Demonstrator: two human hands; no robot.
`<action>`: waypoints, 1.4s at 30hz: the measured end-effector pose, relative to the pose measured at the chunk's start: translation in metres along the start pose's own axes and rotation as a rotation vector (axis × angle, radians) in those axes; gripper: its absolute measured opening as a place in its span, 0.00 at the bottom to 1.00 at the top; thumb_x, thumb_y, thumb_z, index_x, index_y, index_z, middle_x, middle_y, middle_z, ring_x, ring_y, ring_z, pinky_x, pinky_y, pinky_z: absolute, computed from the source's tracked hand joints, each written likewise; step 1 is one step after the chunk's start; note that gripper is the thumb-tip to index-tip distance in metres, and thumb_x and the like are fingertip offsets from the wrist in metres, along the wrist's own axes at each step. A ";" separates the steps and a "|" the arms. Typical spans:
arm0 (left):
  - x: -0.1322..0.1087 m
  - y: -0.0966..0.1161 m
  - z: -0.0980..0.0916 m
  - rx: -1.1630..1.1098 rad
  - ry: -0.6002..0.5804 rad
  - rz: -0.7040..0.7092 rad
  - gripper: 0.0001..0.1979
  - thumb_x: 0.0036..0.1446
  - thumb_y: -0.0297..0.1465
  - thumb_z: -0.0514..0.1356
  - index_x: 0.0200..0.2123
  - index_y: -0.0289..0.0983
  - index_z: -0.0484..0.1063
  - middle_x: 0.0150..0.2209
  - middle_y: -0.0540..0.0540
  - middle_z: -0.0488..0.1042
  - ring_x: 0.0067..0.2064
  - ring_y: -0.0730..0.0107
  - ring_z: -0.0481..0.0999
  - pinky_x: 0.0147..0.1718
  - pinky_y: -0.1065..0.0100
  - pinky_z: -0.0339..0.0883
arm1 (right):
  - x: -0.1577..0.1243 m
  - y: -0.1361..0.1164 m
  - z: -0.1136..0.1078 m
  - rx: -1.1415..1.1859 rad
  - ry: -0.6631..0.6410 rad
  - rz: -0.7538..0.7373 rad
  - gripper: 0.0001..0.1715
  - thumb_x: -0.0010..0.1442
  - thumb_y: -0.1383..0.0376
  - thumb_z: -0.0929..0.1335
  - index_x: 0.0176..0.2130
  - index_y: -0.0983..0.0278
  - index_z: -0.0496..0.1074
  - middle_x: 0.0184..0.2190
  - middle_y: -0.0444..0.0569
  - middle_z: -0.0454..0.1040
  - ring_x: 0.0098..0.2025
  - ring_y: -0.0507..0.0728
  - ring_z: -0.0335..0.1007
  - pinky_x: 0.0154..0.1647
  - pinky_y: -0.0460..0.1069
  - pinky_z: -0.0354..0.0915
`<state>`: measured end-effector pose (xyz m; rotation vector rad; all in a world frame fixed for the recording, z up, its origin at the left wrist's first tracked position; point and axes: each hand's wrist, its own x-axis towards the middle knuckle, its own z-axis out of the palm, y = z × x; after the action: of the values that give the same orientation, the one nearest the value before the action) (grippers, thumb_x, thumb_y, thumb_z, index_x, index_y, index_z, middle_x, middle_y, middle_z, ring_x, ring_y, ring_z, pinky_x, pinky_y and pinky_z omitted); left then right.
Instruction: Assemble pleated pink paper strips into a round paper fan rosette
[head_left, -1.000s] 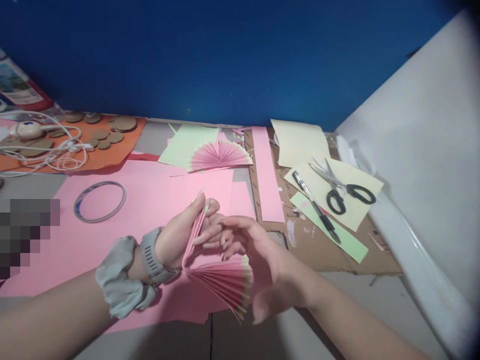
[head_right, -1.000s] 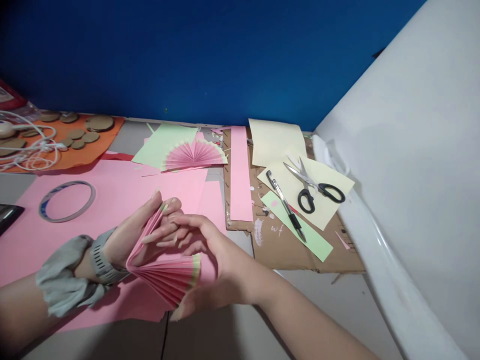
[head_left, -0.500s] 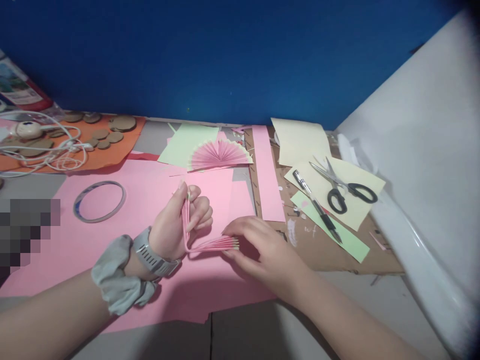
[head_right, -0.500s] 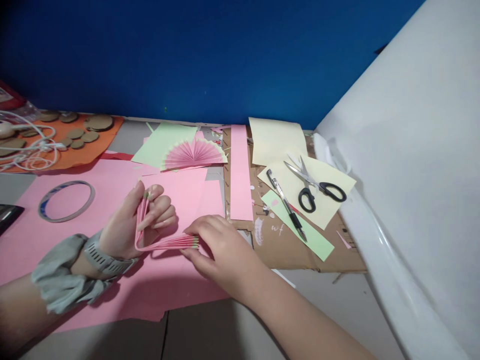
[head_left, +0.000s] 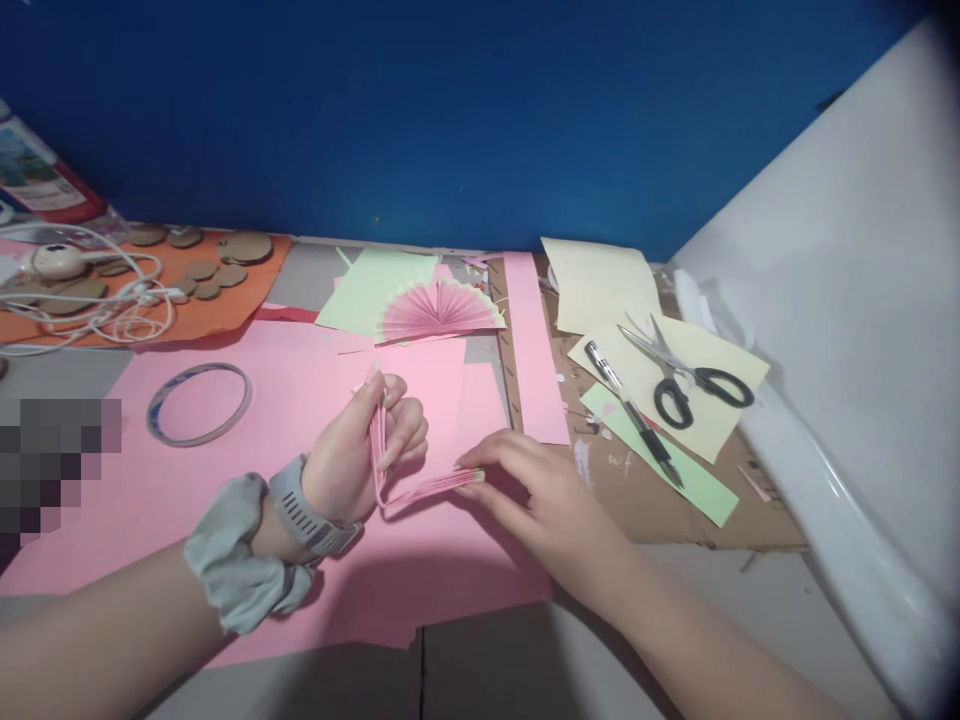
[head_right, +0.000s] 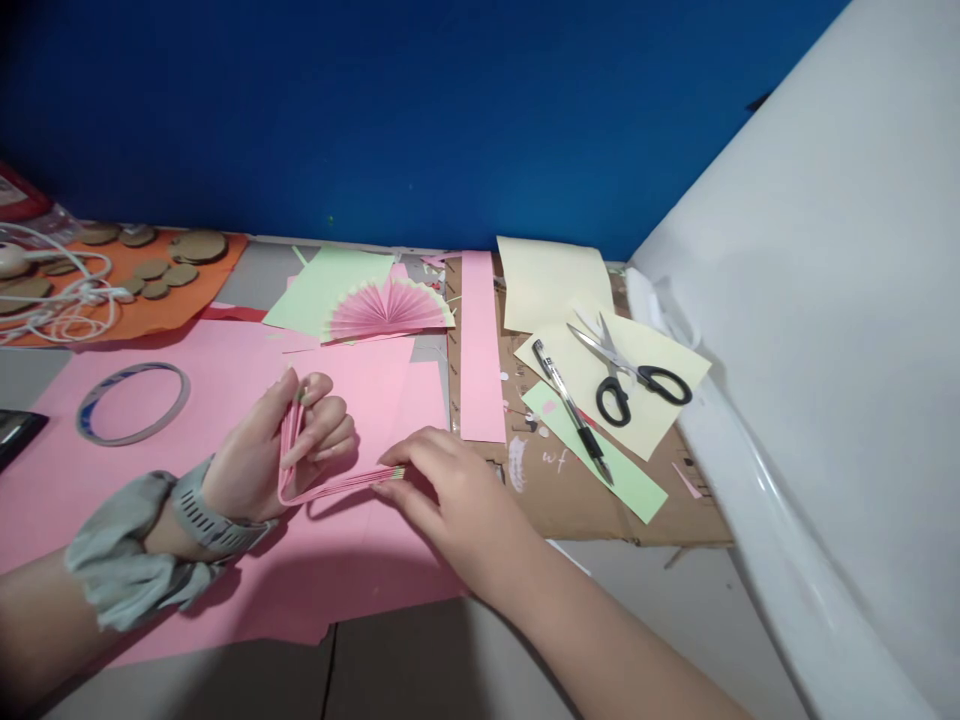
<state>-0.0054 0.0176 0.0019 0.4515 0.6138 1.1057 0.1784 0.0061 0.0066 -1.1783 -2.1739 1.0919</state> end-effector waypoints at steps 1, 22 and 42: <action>0.000 0.000 0.000 -0.006 0.000 0.000 0.18 0.63 0.41 0.44 0.24 0.38 0.57 0.11 0.55 0.54 0.16 0.78 0.47 0.19 0.76 0.49 | 0.000 -0.001 -0.001 0.014 -0.010 0.028 0.07 0.60 0.60 0.64 0.36 0.61 0.68 0.35 0.47 0.71 0.39 0.55 0.67 0.40 0.50 0.61; -0.002 -0.005 0.001 0.210 -0.008 0.006 0.21 0.59 0.49 0.44 0.35 0.38 0.64 0.12 0.56 0.58 0.12 0.79 0.52 0.15 0.77 0.53 | -0.001 -0.008 -0.007 0.271 0.003 0.082 0.07 0.60 0.61 0.64 0.33 0.61 0.67 0.31 0.45 0.69 0.35 0.53 0.66 0.36 0.48 0.60; -0.012 -0.014 0.005 1.218 0.021 0.262 0.11 0.58 0.34 0.54 0.27 0.35 0.70 0.25 0.50 0.70 0.27 0.71 0.67 0.29 0.72 0.56 | -0.008 0.002 -0.006 -0.058 0.264 -0.253 0.08 0.57 0.70 0.66 0.38 0.59 0.69 0.38 0.46 0.65 0.44 0.54 0.61 0.47 0.51 0.58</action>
<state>0.0035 0.0006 -0.0006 1.5970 1.2487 0.8701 0.1873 0.0027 0.0084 -0.9756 -2.0886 0.7285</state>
